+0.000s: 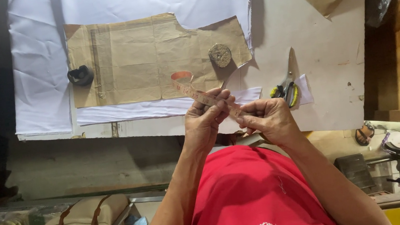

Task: The person measures a piece of white fabric using a measuring tape and a paper pattern. They then use scissors to cut the fabric along the pattern's edge. After cutting, they place the scissors down and handle the measuring tape again.

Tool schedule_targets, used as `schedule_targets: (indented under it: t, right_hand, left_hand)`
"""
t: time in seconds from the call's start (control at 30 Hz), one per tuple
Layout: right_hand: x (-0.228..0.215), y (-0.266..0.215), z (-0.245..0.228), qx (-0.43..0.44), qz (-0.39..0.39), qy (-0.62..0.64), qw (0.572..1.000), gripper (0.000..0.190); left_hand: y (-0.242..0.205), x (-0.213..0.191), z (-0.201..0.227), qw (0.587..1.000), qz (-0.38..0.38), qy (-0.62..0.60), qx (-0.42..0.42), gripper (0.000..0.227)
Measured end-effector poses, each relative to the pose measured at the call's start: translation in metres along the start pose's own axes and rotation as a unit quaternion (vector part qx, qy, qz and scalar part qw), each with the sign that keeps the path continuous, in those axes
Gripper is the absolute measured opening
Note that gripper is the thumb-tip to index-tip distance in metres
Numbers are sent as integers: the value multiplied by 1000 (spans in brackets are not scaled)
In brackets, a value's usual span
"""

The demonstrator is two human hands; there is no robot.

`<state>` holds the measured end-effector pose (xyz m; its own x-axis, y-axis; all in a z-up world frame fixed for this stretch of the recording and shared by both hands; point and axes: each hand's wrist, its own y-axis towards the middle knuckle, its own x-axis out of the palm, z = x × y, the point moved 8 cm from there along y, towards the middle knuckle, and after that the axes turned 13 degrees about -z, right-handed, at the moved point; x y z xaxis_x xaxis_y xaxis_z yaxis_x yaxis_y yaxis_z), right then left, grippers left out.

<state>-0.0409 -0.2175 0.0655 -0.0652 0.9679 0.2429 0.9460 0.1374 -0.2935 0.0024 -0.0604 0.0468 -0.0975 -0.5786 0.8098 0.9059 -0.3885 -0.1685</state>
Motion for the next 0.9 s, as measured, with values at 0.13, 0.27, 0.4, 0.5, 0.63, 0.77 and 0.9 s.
schedule_targets:
  t: [0.13, 0.27, 0.4, 0.5, 0.63, 0.77, 0.9]
  right_hand:
    - [-1, 1, 0, 7, 1, 4, 1000, 30]
    - [-2, 3, -1, 0, -8, -5, 1000, 30]
    - [-4, 3, -2, -6, -9, -10, 1000, 31]
    - [-4, 3, -4, -3, -9, -14, 1000, 30]
    - [-6, 4, -5, -7, -10, -22, 1000, 27]
    - [-7, 4, -4, -11, -3, -23, 1000, 20]
    - [-8, 3, -3, -7, 4, -27, 1000, 15]
  left_hand:
    - [0, 3, 0, 1000, 0, -4, -10, 34]
    - [0, 5, 1, 1000, 3, 8, -12, 34]
    - [1, 6, 1, 1000, 10, 7, -16, 34]
    - [2, 5, 0, 1000, 10, 7, -20, 34]
    - [4, 2, -4, 1000, 11, 13, -20, 33]
    - [5, 4, -5, 999, 20, 21, -19, 32]
    - [9, 2, -2, 998, 25, 45, -22, 29]
